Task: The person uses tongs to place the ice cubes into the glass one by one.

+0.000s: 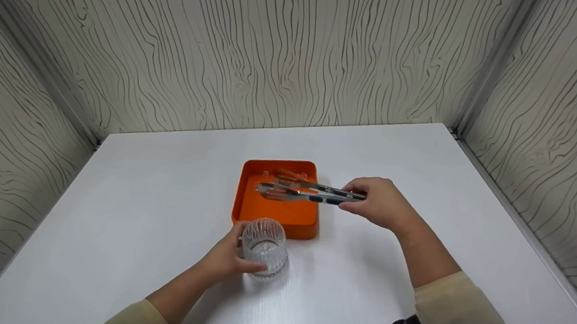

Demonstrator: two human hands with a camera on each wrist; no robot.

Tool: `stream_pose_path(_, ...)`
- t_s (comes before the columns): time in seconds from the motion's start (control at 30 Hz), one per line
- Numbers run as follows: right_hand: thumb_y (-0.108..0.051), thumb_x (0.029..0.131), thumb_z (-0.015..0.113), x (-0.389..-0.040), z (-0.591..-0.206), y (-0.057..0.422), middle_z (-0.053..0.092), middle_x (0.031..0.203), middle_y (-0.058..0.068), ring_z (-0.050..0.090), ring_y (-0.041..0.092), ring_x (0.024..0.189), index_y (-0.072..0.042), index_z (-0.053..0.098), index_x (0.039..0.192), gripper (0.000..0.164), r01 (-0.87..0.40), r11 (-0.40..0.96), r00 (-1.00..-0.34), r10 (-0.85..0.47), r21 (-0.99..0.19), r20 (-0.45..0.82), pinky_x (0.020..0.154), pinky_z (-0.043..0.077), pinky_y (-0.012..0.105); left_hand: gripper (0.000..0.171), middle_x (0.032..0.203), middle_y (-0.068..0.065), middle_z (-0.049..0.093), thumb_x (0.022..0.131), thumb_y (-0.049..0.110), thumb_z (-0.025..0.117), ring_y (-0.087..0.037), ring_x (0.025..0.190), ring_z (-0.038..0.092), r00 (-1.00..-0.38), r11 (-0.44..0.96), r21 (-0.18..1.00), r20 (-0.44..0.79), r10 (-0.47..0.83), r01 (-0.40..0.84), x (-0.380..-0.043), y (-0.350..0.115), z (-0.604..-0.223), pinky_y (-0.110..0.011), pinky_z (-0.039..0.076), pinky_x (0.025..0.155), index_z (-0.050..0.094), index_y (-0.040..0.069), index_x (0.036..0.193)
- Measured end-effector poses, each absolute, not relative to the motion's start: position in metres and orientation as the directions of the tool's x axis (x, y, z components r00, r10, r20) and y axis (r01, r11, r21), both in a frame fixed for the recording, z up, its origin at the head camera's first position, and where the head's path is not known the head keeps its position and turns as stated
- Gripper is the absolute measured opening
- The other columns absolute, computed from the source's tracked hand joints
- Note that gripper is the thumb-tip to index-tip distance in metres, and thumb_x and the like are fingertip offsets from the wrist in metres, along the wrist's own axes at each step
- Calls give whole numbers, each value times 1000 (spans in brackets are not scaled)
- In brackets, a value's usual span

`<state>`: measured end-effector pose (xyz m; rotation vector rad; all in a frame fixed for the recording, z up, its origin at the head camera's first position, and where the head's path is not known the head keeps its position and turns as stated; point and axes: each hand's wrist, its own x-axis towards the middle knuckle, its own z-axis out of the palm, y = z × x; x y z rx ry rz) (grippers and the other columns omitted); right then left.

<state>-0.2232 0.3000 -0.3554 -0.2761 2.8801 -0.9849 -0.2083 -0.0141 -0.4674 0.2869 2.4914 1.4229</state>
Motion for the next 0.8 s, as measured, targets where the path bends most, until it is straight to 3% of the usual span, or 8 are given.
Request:
stream_pose_path(0.4,-36,83,65,-242,-370,285,59,86,6,48,22,78,-9,64,99,31,-63,838,-994,-104,-542,-45,61,41,29,79,120,6,52,57,39,85,-21,115,48,-949,497,867,-135,287,27,-207,-14,-466,-48,39,97,40,29,122)
stream_pose_path(0.8,-27,85,63,-252,-384,262,61,83,7,50,23,74,-7,65,95,22,-3,867,-1000,-15,-498,-19,61,43,30,79,118,6,53,57,37,85,-20,112,49,-946,483,874,-106,306,58,-207,-15,-466,-46,40,97,41,26,121)
